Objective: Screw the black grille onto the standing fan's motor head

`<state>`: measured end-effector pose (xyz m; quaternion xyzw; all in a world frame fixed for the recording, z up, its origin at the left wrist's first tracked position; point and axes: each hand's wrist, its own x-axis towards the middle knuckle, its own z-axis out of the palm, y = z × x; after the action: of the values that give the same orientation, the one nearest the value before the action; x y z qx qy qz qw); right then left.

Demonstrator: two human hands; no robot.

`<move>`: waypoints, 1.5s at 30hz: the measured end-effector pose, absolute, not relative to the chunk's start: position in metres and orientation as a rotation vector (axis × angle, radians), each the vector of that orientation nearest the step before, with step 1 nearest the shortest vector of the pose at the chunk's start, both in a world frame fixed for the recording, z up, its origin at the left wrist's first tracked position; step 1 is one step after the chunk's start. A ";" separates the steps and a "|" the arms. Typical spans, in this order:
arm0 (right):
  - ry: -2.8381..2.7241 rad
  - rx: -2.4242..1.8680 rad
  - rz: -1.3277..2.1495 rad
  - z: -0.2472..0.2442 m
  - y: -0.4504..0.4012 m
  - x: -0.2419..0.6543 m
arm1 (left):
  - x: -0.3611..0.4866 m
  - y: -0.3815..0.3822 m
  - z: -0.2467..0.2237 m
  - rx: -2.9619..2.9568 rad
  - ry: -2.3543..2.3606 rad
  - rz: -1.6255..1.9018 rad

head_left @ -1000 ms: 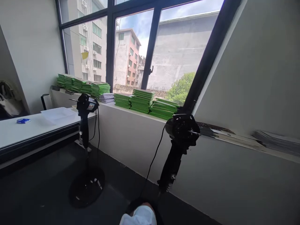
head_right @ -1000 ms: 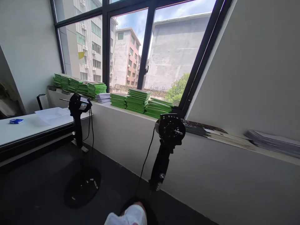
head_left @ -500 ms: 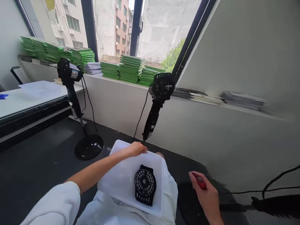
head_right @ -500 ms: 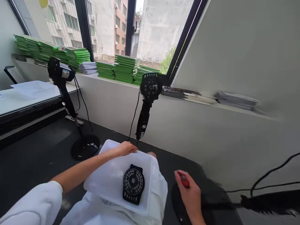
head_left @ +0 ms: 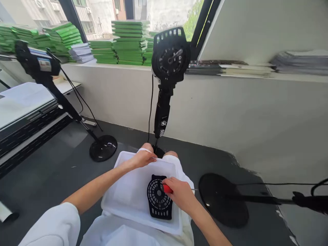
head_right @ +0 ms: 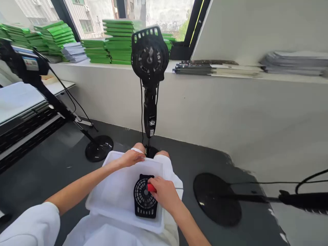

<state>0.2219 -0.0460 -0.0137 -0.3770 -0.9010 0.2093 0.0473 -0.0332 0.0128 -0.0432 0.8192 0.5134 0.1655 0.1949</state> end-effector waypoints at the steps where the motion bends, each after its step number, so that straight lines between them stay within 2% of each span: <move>1: -2.747 -1.136 0.691 -0.014 -0.054 0.226 | -0.036 0.010 -0.046 2.267 1.451 0.471; 4: -2.625 -1.096 0.827 -0.013 -0.077 0.243 | -0.040 -0.005 -0.045 2.265 1.463 0.602; 7: -2.418 -1.134 0.873 -0.011 -0.091 0.259 | -0.037 -0.029 -0.036 2.465 1.154 0.784; 10: -2.476 -1.114 0.887 -0.009 -0.094 0.268 | -0.038 -0.051 -0.037 2.629 0.676 0.576; 12: -2.573 -1.049 0.892 -0.009 -0.093 0.270 | -0.048 -0.059 -0.044 2.647 0.573 0.375; 15: -2.621 -0.994 0.920 -0.010 -0.093 0.271 | -0.074 -0.061 -0.052 2.623 0.785 0.262; 19: -2.586 -0.981 0.945 -0.015 -0.095 0.270 | -0.084 -0.063 -0.043 2.645 1.026 0.302; 24: -2.559 -0.952 0.958 -0.021 -0.098 0.269 | -0.018 -0.086 -0.042 2.693 0.692 0.297; 30: -2.597 -0.938 0.917 -0.030 -0.101 0.271 | 0.051 -0.101 -0.090 2.659 0.666 0.052; 35: -2.648 -0.922 0.817 -0.045 -0.101 0.277 | 0.054 -0.096 -0.112 2.733 0.592 0.077; 45: -2.630 -0.941 0.865 -0.035 -0.097 0.268 | 0.042 -0.097 -0.103 2.860 0.715 0.100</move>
<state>0.2682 -0.0966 -0.0354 -0.3199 -0.8941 0.2941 0.1083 0.0420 -0.0965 -0.1028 0.9651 0.2414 0.0338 0.0959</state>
